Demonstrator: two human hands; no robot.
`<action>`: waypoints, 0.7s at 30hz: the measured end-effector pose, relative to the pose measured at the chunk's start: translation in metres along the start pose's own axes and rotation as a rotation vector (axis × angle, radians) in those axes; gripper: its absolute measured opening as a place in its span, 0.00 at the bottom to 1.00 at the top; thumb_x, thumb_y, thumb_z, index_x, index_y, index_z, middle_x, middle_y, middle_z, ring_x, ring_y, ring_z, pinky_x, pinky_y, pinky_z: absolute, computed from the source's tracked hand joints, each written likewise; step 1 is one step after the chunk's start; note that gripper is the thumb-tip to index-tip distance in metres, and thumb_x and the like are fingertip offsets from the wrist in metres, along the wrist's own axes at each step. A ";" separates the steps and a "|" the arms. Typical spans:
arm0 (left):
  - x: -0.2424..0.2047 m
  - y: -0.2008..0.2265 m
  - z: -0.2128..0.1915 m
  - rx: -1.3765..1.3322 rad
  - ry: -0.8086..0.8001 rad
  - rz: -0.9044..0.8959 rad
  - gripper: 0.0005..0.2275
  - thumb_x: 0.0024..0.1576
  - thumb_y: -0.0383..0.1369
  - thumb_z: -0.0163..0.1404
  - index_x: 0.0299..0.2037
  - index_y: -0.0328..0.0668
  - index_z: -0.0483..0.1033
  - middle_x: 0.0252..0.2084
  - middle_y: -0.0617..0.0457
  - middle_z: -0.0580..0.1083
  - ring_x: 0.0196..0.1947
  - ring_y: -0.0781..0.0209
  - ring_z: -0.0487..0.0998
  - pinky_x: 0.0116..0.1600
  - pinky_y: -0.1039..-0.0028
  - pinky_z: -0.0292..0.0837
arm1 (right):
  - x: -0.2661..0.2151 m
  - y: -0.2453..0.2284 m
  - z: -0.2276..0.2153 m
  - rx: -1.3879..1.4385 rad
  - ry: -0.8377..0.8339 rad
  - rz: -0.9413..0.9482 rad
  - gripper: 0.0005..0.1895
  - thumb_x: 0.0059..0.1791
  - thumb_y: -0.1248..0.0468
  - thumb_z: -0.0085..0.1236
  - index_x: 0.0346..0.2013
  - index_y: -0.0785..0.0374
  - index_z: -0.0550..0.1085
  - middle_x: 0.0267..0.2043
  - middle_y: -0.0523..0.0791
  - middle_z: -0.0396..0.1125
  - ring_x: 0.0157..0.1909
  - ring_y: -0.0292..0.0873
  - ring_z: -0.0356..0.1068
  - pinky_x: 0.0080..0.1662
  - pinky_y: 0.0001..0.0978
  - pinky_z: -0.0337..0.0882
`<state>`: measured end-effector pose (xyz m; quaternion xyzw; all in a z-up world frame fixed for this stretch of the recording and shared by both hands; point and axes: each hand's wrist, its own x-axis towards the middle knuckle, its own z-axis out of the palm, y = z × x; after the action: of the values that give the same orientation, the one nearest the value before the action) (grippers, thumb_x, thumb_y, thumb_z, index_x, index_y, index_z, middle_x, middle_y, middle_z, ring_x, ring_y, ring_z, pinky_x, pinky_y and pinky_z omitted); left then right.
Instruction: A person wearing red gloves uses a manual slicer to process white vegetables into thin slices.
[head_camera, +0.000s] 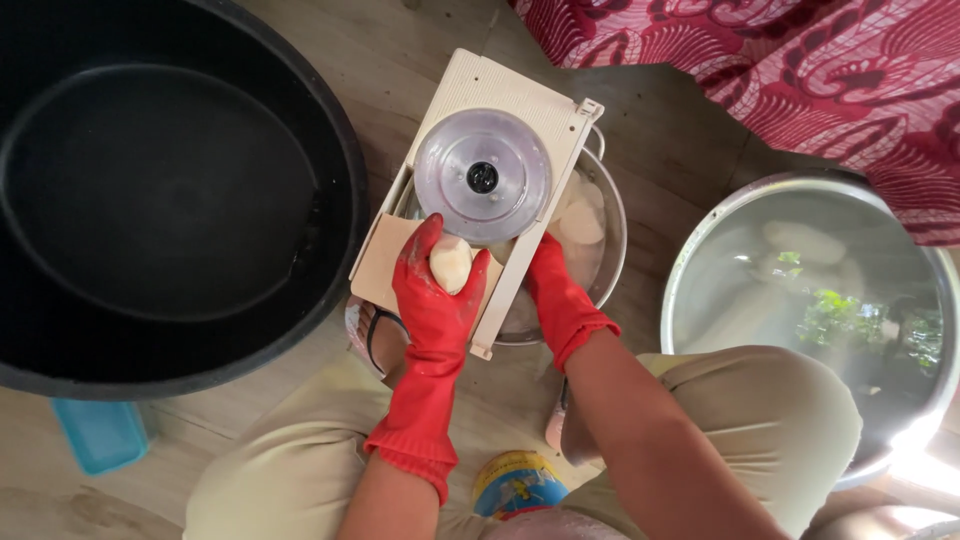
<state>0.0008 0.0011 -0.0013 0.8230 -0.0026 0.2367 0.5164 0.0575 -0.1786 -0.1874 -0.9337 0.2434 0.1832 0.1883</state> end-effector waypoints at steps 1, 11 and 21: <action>0.000 0.001 0.000 -0.004 -0.001 -0.001 0.30 0.42 0.35 0.72 0.56 0.41 0.76 0.49 0.41 0.78 0.49 0.43 0.81 0.58 0.57 0.76 | 0.001 -0.002 -0.006 -0.002 0.002 0.003 0.18 0.38 0.32 0.56 0.35 0.30 0.78 0.39 0.29 0.75 0.48 0.35 0.76 0.48 0.33 0.77; 0.002 0.006 -0.003 0.011 -0.011 -0.006 0.30 0.41 0.34 0.72 0.55 0.38 0.76 0.47 0.40 0.78 0.48 0.41 0.81 0.56 0.56 0.77 | -0.033 -0.010 -0.096 -0.101 0.145 -0.067 0.20 0.39 0.34 0.62 0.43 0.27 0.75 0.42 0.27 0.73 0.48 0.34 0.76 0.49 0.33 0.75; 0.001 0.004 -0.001 0.010 0.008 0.018 0.30 0.42 0.35 0.72 0.56 0.40 0.75 0.49 0.41 0.77 0.49 0.43 0.81 0.58 0.56 0.76 | 0.014 0.037 -0.003 0.167 0.008 0.129 0.35 0.42 0.36 0.64 0.61 0.36 0.70 0.55 0.38 0.71 0.54 0.42 0.75 0.53 0.37 0.75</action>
<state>0.0005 0.0009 0.0031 0.8246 -0.0067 0.2448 0.5099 0.0500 -0.2146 -0.2006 -0.8978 0.3181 0.1702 0.2524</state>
